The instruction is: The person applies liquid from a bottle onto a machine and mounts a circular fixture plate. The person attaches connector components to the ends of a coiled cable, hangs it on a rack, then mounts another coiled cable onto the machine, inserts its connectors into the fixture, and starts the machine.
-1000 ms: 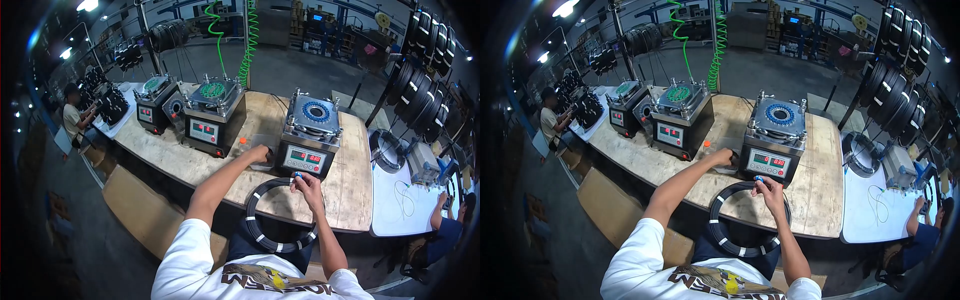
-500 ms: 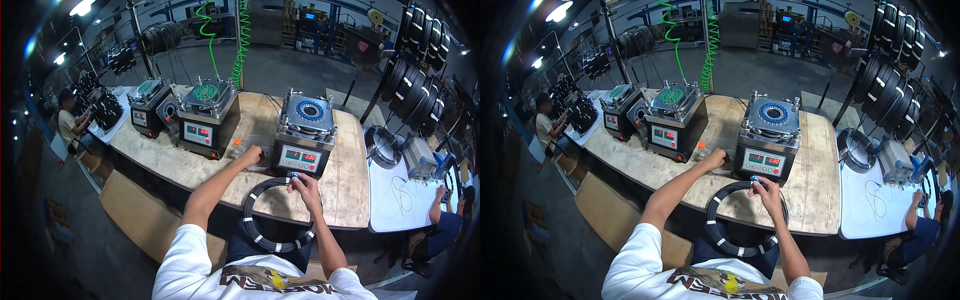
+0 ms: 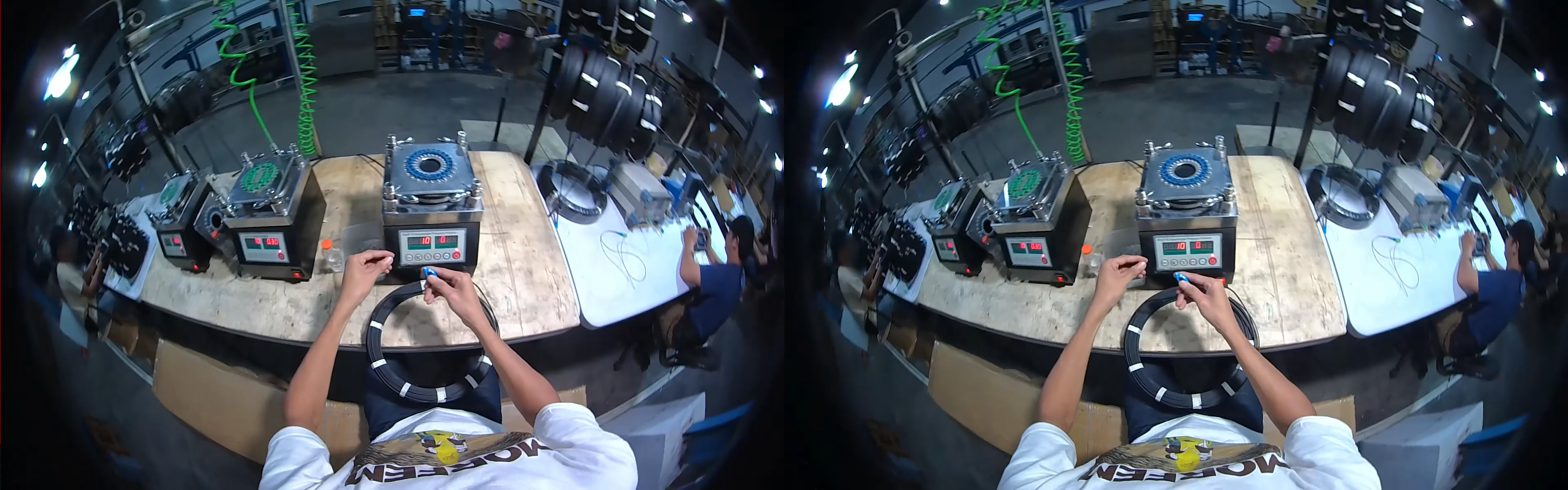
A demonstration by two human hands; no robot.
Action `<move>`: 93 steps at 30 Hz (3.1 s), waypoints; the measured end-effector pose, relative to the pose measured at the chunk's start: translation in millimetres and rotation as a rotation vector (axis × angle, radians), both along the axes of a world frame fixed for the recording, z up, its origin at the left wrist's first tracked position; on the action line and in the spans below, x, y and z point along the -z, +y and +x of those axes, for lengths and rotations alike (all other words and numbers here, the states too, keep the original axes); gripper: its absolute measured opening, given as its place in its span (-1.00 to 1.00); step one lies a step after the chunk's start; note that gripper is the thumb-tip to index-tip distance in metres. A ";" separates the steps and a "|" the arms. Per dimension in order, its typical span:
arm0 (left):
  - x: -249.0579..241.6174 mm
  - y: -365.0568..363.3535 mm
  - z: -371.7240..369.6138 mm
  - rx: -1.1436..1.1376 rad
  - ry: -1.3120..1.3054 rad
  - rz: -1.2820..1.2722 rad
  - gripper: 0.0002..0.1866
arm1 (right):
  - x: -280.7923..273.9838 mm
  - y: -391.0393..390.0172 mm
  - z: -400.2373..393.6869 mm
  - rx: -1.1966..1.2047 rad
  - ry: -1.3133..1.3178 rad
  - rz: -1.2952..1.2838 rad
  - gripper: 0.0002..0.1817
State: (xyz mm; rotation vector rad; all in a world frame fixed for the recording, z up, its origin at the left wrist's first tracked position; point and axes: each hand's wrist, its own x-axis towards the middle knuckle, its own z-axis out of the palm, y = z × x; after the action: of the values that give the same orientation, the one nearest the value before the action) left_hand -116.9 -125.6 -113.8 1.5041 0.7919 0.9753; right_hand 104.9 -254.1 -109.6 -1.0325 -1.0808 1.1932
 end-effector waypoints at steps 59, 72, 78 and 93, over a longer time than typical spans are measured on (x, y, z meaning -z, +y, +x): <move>45.4 91.3 -16.3 0.262 0.975 0.420 -0.75 | -3.7 -5.2 -15.7 0.062 0.006 0.043 -0.86; 66.6 99.4 -23.0 0.058 0.866 0.507 -0.84 | -2.7 -7.2 -13.0 0.068 0.009 0.020 -0.87; 63.0 96.3 -27.8 0.049 0.791 0.459 -0.85 | -3.9 -5.6 -12.5 0.067 0.020 0.034 -0.85; 19.9 20.4 -3.1 -0.122 -0.014 0.103 -0.74 | 5.9 -4.1 -8.1 0.106 0.017 0.049 -0.85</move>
State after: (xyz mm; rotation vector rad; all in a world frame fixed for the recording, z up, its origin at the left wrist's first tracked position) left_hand -120.0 -105.1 -133.6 1.5491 0.8421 1.1315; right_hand 96.8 -258.2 -115.6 -1.0274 -1.0242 1.0836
